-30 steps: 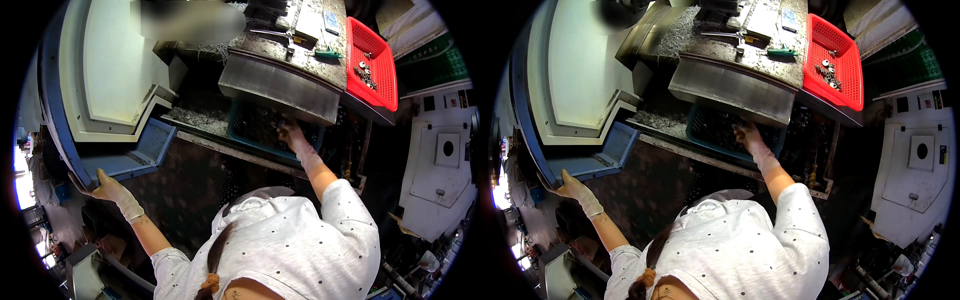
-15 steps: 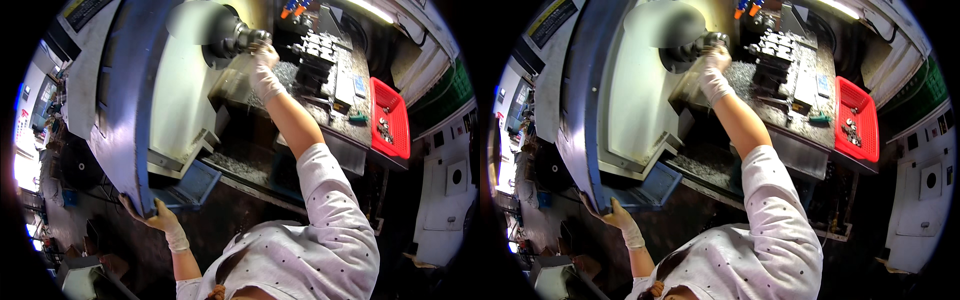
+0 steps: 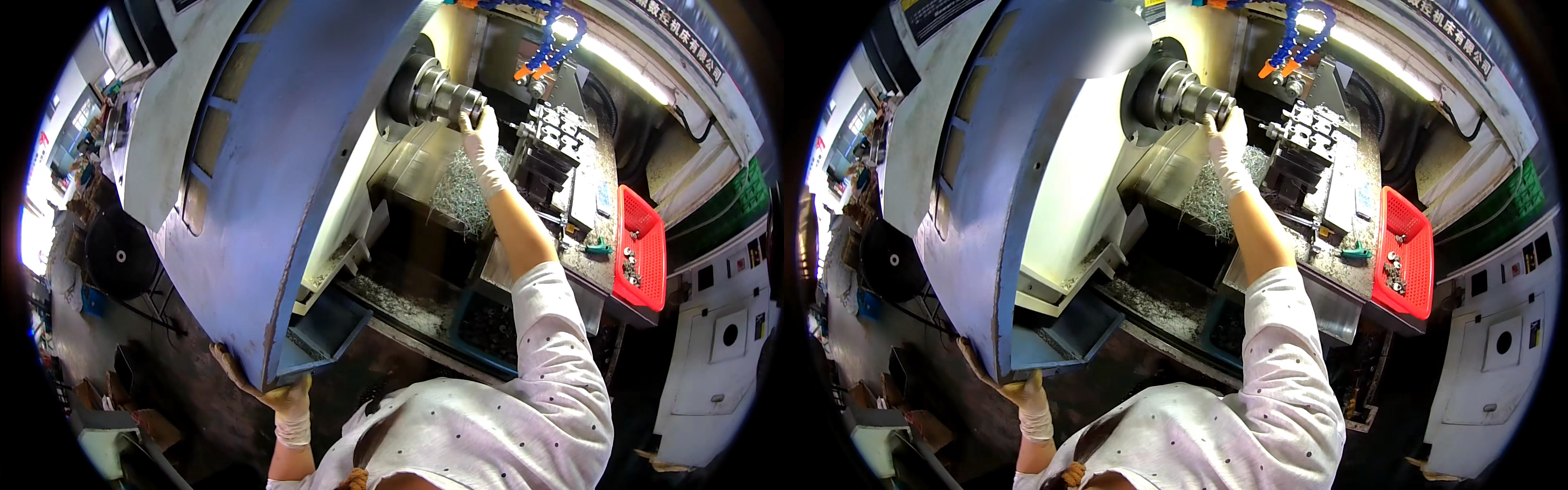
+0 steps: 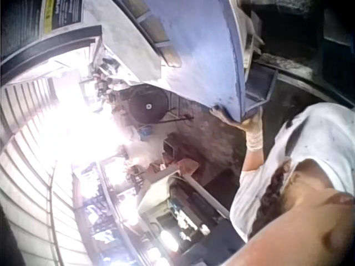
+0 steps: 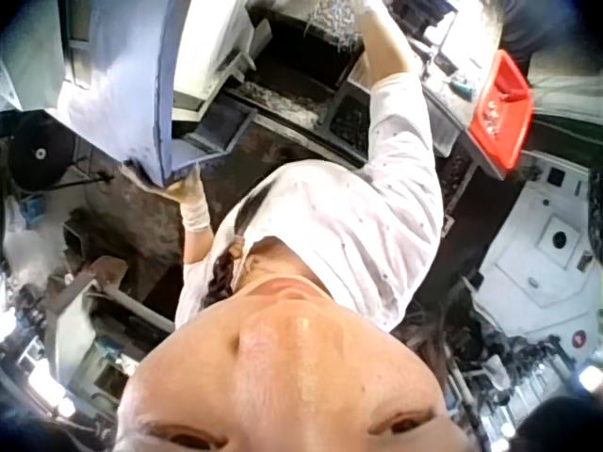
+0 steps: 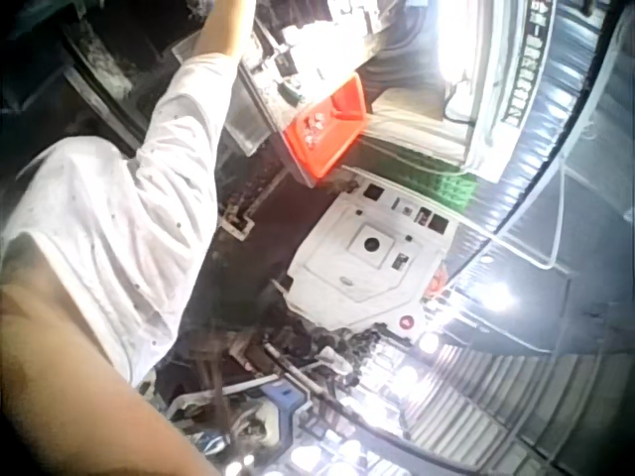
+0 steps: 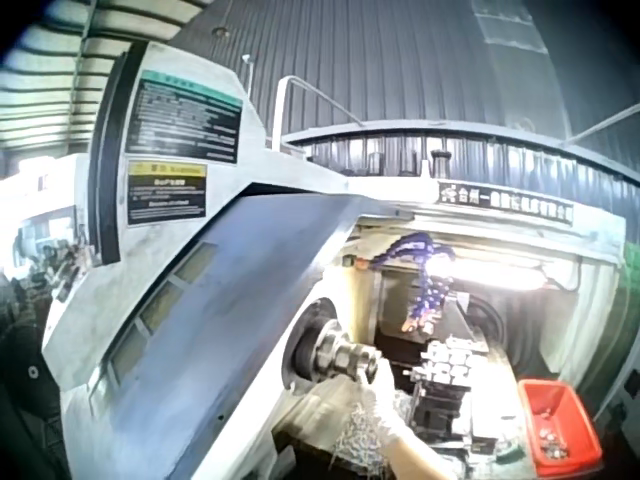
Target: The person operates a CNC lathe, repeatedly opening and closing the machine door, loading metal parts into the chuck, and using a wrench to tighten the chuck. Finished parts are placed into a red basket.
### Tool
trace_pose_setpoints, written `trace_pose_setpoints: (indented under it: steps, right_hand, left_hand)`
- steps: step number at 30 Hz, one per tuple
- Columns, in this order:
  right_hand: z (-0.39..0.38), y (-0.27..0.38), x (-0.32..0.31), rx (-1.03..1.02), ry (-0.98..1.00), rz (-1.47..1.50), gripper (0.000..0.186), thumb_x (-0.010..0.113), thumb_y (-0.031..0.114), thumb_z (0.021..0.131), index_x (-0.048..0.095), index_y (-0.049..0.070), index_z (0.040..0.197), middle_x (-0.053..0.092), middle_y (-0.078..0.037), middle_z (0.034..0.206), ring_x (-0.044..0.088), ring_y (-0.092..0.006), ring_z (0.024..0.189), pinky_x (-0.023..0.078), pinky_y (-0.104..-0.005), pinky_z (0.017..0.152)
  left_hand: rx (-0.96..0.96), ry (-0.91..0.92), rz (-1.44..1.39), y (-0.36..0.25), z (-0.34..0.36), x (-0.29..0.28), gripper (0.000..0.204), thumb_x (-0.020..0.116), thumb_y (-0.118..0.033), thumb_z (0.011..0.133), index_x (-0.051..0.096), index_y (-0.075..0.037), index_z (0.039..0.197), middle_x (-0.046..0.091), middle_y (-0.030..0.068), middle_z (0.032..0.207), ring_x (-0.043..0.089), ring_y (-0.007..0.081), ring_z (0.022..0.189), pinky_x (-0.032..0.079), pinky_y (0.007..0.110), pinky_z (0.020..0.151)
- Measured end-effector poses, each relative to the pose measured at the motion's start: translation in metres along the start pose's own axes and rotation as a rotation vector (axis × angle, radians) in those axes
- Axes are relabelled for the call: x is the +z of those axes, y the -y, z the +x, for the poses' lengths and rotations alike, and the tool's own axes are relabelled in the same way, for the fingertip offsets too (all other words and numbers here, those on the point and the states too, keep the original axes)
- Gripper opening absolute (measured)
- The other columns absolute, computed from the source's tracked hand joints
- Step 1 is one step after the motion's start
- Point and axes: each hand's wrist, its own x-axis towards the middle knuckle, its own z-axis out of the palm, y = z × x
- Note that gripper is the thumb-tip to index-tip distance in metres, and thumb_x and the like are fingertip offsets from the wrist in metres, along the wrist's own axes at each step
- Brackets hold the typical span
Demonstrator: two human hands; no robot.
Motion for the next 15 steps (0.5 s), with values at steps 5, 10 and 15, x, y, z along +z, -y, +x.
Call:
trace_pose_setpoints:
  steps: [5, 10, 15]
  right_hand:
    - [-0.002, 0.02, 0.005, 0.239, -0.222, 0.077, 0.031, 0.062, 0.025, 0.061, 0.052, 0.003, 0.079, 0.051, -0.01, 0.073, 0.049, -0.0227, 0.066, 0.038, -0.0318, 0.062]
    - [-0.006, 0.065, -0.004, 0.217, -0.271, 0.272, 0.031, 0.06, 0.033, 0.061, 0.057, 0.003, 0.068, 0.055, -0.006, 0.06, 0.052, -0.0173, 0.055, 0.041, -0.0304, 0.051]
    - [-0.002, 0.02, 0.01, 0.14, -0.305, -0.069, 0.041, 0.054, 0.039, 0.067, 0.045, 0.002, 0.084, 0.046, -0.011, 0.074, 0.049, -0.0234, 0.064, 0.041, -0.0346, 0.054]
  left_hand:
    - [-0.032, -0.151, -0.091, 0.021, 0.038, -0.019, 0.052, 0.03, -0.034, 0.079, 0.02, 0.0, 0.117, 0.025, 0.0147, 0.119, 0.024, 0.0251, 0.11, 0.017, 0.036, 0.091]
    - [-0.077, -0.3, -0.02, 0.055, 0.138, -0.04, 0.04, 0.042, -0.009, 0.072, 0.033, 0.0, 0.111, 0.036, 0.0095, 0.112, 0.031, 0.0175, 0.106, 0.023, 0.028, 0.089]
    - [0.071, -0.145, -0.237, 0.119, 0.246, -0.016, 0.041, 0.044, 0.005, 0.067, 0.038, -0.005, 0.106, 0.042, 0.0115, 0.104, 0.04, 0.0221, 0.098, 0.029, 0.029, 0.085]
